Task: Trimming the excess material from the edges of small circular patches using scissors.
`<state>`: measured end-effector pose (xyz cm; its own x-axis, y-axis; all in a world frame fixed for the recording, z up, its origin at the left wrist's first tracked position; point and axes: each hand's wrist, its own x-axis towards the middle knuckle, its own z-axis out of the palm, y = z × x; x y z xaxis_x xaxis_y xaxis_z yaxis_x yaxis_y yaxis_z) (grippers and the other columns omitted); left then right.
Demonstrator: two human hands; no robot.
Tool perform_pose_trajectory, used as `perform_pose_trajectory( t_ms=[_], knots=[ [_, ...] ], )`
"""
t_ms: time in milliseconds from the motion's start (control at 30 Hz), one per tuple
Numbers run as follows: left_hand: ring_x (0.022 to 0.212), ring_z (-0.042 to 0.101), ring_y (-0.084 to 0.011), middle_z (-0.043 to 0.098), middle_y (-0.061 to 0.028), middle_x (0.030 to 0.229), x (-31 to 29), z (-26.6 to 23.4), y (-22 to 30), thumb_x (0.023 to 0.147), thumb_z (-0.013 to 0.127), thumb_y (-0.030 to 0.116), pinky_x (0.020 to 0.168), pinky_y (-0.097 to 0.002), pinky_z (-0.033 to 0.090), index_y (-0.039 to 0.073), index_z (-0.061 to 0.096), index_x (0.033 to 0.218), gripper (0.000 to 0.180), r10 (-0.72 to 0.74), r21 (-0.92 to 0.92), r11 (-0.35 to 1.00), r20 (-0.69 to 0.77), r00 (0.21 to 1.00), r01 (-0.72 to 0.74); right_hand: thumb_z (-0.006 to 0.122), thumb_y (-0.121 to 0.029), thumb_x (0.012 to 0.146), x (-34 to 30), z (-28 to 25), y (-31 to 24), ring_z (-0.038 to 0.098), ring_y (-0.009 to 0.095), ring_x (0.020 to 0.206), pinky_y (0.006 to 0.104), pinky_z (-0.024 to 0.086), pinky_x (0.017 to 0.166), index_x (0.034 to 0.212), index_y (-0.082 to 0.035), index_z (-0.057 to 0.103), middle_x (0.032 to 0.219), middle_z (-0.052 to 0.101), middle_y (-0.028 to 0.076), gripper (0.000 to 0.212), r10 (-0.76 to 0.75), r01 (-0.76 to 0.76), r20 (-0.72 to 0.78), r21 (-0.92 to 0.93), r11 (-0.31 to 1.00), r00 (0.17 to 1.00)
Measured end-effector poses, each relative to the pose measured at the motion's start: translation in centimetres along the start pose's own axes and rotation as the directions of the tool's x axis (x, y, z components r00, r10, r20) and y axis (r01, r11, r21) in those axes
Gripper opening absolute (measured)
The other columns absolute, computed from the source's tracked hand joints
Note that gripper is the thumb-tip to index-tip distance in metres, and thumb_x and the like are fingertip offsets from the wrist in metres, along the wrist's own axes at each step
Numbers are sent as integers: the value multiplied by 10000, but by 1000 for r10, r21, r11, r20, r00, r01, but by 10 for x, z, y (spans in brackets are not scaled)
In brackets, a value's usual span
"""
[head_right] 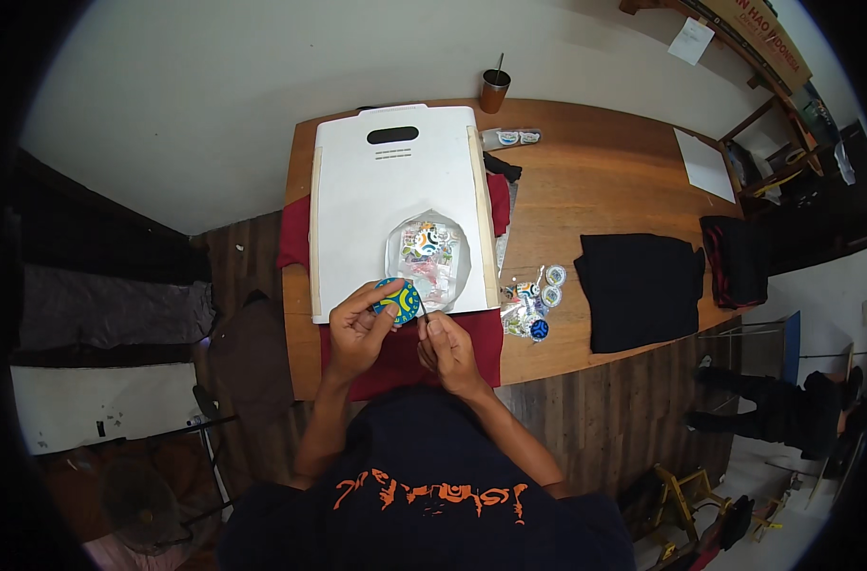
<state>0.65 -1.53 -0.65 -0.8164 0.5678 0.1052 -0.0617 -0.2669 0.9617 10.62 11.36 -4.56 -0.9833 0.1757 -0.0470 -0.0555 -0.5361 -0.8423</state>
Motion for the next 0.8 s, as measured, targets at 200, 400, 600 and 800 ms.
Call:
perform_pose_trajectory(
  t_ms=[200, 400, 600, 800],
  knots=[
    [920, 582, -96, 575, -117, 1137, -1, -2, -6, 930, 538, -96, 696, -185, 480, -83, 592, 1249, 324, 31, -10, 999, 14, 999, -30, 369, -330, 1069, 0, 0, 0, 245, 55, 423, 233, 238, 428, 873, -56, 449, 544, 289, -46, 346, -10, 10, 3, -12, 1000, 1000],
    [897, 575, -85, 576, -114, 1122, 0, -2, -4, 933, 532, -97, 693, -184, 473, -84, 593, 1248, 321, 18, -2, 1000, 9, 1000, -18, 366, -327, 1070, 0, -1, 1, 249, 55, 423, 235, 241, 425, 848, -64, 439, 547, 290, -46, 352, -13, 13, 1, -24, 1000, 1000],
    [905, 580, -92, 574, -112, 1121, -1, -3, -4, 934, 530, -96, 717, -187, 479, -89, 592, 1245, 317, 6, -3, 1000, 23, 1000, -6, 367, -324, 1070, 0, 0, 0, 251, 56, 422, 236, 241, 424, 840, -68, 435, 547, 290, -45, 351, -12, 12, 5, -12, 1000, 1000],
    [962, 596, -112, 572, -117, 1118, -1, -1, 0, 939, 524, -94, 769, -195, 493, -102, 589, 1239, 307, -2, -30, 1000, 23, 1000, 2, 372, -321, 1069, 0, -1, 0, 249, 57, 421, 234, 238, 425, 839, -67, 434, 549, 293, -45, 348, -8, 8, 10, -12, 1000, 1000]
  ],
)
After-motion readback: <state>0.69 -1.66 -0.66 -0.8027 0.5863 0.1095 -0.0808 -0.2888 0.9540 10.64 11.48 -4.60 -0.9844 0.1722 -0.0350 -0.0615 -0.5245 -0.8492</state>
